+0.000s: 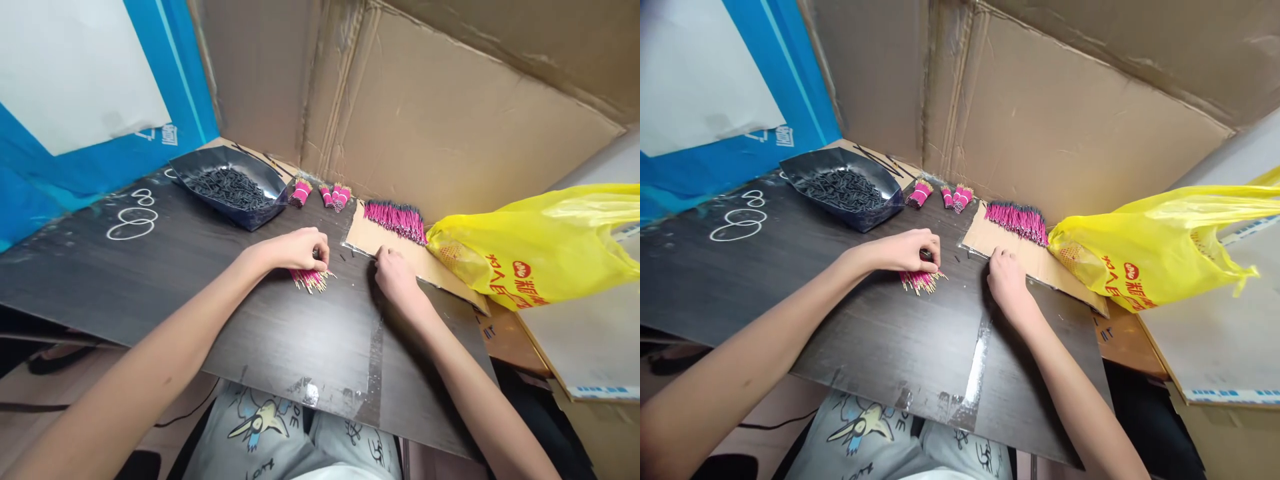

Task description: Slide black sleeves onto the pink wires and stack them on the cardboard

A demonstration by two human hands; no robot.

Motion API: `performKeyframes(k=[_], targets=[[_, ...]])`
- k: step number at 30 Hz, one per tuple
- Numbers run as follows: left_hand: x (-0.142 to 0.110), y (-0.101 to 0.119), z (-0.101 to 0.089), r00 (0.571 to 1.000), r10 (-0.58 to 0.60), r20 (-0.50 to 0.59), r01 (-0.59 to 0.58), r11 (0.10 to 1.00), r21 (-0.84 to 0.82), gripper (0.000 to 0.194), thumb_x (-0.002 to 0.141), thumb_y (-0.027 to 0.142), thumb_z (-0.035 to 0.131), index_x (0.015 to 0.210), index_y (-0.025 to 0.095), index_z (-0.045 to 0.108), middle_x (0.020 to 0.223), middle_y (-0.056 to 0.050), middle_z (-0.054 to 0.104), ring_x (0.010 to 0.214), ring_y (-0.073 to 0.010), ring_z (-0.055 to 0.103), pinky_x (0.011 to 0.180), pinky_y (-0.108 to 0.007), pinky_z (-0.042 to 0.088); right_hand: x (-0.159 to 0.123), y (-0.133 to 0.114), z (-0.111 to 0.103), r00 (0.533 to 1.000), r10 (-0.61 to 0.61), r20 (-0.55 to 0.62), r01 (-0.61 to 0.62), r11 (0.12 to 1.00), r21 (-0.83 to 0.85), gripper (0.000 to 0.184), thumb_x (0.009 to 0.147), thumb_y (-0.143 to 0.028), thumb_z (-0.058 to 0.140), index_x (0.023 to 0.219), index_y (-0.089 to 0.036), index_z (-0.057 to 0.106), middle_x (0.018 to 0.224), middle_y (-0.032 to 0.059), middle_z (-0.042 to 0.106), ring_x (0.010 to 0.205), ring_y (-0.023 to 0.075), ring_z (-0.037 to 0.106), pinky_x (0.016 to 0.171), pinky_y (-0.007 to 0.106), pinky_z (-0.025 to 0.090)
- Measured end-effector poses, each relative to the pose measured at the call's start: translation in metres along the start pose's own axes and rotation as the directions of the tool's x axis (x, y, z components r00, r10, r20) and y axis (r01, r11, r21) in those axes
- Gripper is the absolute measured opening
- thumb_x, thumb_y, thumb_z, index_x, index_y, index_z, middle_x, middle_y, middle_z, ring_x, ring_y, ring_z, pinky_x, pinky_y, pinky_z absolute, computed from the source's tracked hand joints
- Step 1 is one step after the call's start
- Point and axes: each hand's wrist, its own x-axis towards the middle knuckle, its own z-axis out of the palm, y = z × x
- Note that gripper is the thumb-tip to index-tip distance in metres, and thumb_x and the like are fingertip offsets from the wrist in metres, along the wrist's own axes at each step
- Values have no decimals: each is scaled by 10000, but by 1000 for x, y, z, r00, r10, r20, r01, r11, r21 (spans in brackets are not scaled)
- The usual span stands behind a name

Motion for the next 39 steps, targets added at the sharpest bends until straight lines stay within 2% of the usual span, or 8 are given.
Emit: performKeyframes(k=[3,6,9,14,22,28,34,39], targets=[[0,2,3,1000,-2,4,2,1000,5,111,858,254,687,831,228,792,1006,-23,735,1073,-187,573,932,-287,393,-2,-2,-2,1000,-6,-6,6,991,132,394,846,31,481,1210,-43,613,1143,206,684,1112,340,658,849,353,447],[1,6,7,1000,8,4,-8,1000,28,148,868,223,628,788,200,751,969,-40,733,1033,-196,576,906,-302,387,3,-9,-5,994,-63,-89,93,918,386,327,921,-10,477,1210,-84,610,1183,159,705,1127,273,660,909,306,454],[1,9,10,1000,9,12,-10,998,55,169,879,211,585,773,187,715,977,-49,715,990,-189,565,887,-307,370,15,-20,-6,992,-38,-120,92,870,485,269,973,-61,491,1212,-97,611,1201,132,726,1106,226,674,922,273,459],[-4,8,6,999,0,48,0,1000,6,153,905,262,627,834,191,743,997,-39,709,1024,-170,559,891,-264,375,30,-36,-7,998,-21,-66,47,904,426,189,982,-113,535,1107,-128,676,1117,105,759,1036,215,698,857,265,461],[-6,14,3,997,-4,74,1,999,33,125,875,193,646,885,189,771,1026,-43,712,1083,-168,566,912,-241,398,27,-43,-4,996,-51,-71,68,964,258,317,954,-45,491,1223,-50,659,1160,223,702,1118,336,661,911,358,450],[-5,15,10,996,7,94,-15,996,91,167,863,196,556,841,185,722,1039,-85,725,1069,-221,582,851,-305,408,25,-45,-5,980,-188,-60,197,939,282,454,892,45,490,1327,-55,574,1207,156,709,1141,240,658,937,265,463],[-5,15,11,995,-2,102,-9,995,103,178,848,205,541,864,174,715,1056,-103,724,1076,-222,592,901,-320,441,24,-58,-3,980,-191,-52,198,950,240,268,1053,-111,452,1214,-73,664,1183,172,720,1173,262,664,984,298,459],[-7,16,7,992,-17,122,10,998,63,187,874,216,540,905,169,719,995,-97,733,1057,-208,604,881,-293,446,21,-60,-7,988,-149,-47,154,979,136,260,1041,-123,470,1187,-75,680,1133,202,710,1100,336,678,917,374,466]])
